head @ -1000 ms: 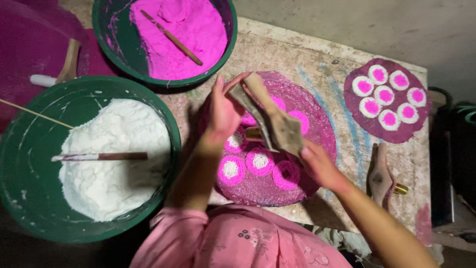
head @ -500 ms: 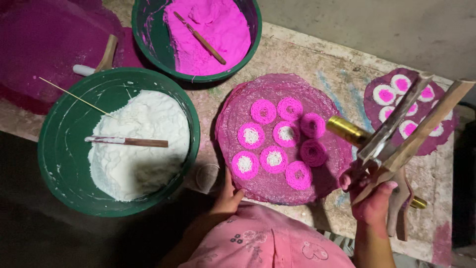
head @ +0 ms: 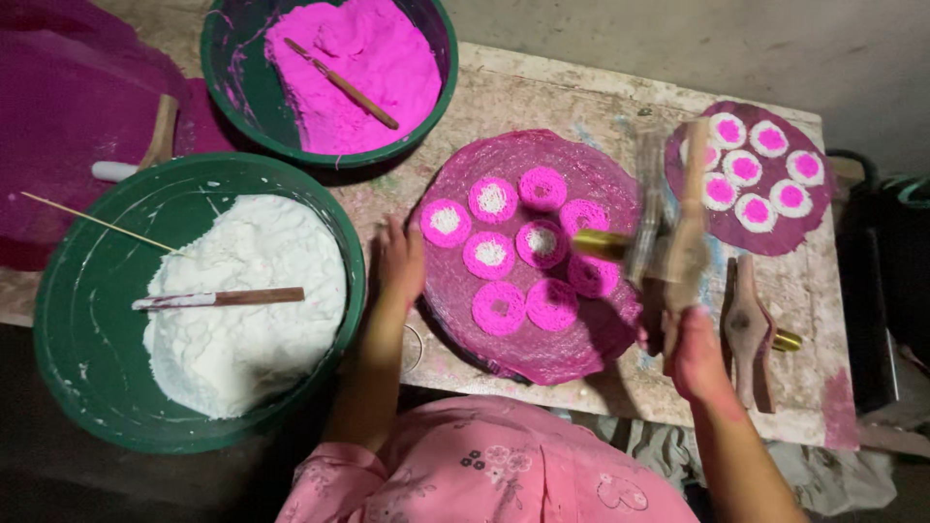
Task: The person presses bright pink powder into a wooden flower-shaped mold using a white cylindrical presser, then ejects the formed flower piece onto a round pink tray. They sprinkle white powder into the center of each flower piece and arrange the finished pieces on trays, repeating the cycle for many pieces.
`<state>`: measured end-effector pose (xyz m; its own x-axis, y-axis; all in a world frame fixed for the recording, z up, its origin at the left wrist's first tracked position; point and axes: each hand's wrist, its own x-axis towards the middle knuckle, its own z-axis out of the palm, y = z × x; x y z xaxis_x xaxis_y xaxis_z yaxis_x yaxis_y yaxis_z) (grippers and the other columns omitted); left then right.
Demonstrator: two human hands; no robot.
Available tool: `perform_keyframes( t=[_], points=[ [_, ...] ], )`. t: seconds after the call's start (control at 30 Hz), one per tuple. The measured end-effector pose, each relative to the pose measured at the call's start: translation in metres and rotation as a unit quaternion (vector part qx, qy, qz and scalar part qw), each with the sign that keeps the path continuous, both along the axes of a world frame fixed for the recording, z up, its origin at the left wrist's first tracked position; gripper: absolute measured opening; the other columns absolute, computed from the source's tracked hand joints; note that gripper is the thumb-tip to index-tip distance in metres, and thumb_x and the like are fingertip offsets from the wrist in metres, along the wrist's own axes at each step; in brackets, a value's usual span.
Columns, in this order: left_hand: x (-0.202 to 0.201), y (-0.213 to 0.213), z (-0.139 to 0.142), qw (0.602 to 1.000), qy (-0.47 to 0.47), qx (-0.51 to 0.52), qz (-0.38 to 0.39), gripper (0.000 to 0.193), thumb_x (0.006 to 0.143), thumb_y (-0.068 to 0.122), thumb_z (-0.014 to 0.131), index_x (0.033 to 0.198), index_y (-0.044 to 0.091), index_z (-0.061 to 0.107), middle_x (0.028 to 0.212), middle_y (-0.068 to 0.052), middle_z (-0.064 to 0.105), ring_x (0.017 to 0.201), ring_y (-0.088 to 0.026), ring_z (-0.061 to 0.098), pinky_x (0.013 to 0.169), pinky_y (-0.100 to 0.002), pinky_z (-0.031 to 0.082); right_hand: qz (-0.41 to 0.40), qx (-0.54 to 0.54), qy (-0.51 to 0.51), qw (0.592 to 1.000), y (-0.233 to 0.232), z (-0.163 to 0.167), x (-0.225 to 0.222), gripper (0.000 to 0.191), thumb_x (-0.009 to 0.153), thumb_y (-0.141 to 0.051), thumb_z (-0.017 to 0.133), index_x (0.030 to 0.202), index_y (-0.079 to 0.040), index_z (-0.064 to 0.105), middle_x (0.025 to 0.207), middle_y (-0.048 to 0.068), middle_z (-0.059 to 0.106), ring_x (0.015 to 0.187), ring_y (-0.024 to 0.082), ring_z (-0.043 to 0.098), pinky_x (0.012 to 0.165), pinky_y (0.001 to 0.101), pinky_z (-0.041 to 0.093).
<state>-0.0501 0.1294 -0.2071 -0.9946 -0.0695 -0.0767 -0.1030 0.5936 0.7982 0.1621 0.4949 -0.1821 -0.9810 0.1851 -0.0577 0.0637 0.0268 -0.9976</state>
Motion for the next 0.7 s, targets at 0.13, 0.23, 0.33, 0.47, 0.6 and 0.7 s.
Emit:
perform_keyframes(
  t=[0.13,0.23,0.33,0.47,0.6,0.7],
  points=[
    [0.023,0.028,0.019,0.915,0.199,0.324,-0.134,0.08,0.1,0.038,0.064,0.161,0.004,0.025,0.165,-0.026,0.031,0.154,-0.04,0.03,0.126,-0.047,0.025,0.13,0.082,-0.097,0.983,-0.02,0.011,-0.016,0.068,0.102,-0.065,0.031,0.099,-0.005,0.063,0.074,0.005,0.062,0.067,0.017,0.058,0.061,0.0334,0.048],
    [0.021,0.05,0.031,0.645,-0.075,0.726,-0.227,0.065,0.098,0.034,0.065,0.153,0.01,0.038,0.15,-0.014,0.048,0.145,-0.03,0.043,0.124,-0.049,0.029,0.229,0.071,-0.248,0.939,-0.041,0.035,-0.036,0.066,0.101,-0.059,0.031,0.093,-0.005,0.07,0.073,0.004,0.067,0.064,0.016,0.062,0.059,0.0326,0.052],
    [0.014,0.067,0.034,0.457,-0.148,0.849,-0.22,0.034,0.108,0.038,0.062,0.127,0.012,0.053,0.113,-0.004,0.057,0.112,-0.021,0.055,0.114,-0.045,0.04,0.233,0.071,-0.356,0.902,-0.06,0.061,-0.051,0.069,0.102,-0.058,0.032,0.097,-0.002,0.071,0.074,0.009,0.069,0.065,0.019,0.064,0.06,0.0355,0.051],
    [0.009,0.077,0.025,0.454,-0.139,0.871,-0.125,0.033,0.102,0.046,0.059,0.09,0.017,0.049,0.079,0.004,0.044,0.077,-0.013,0.047,0.088,-0.038,0.045,0.219,0.306,-0.257,0.89,-0.075,0.085,-0.062,0.069,0.101,-0.057,0.036,0.114,0.0,0.073,0.088,0.015,0.076,0.08,0.026,0.067,0.076,0.0419,0.056],
    [0.002,0.074,0.016,0.466,-0.12,0.867,-0.13,0.029,0.101,0.042,0.056,0.085,0.019,0.048,0.074,0.006,0.043,0.07,-0.011,0.046,0.083,-0.037,0.046,0.187,0.409,-0.214,0.867,-0.096,0.086,-0.066,0.066,0.102,-0.055,0.035,0.124,0.0,0.066,0.097,0.023,0.074,0.091,0.033,0.072,0.087,0.0473,0.053],
    [-0.003,0.067,0.01,0.474,-0.103,0.862,-0.15,0.03,0.102,0.041,0.055,0.083,0.02,0.046,0.071,0.007,0.041,0.066,-0.01,0.043,0.08,-0.035,0.046,0.185,0.399,-0.182,0.879,-0.112,0.081,-0.065,0.064,0.102,-0.053,0.035,0.132,-0.001,0.06,0.101,0.026,0.073,0.096,0.037,0.072,0.089,0.0481,0.052]
  ],
)
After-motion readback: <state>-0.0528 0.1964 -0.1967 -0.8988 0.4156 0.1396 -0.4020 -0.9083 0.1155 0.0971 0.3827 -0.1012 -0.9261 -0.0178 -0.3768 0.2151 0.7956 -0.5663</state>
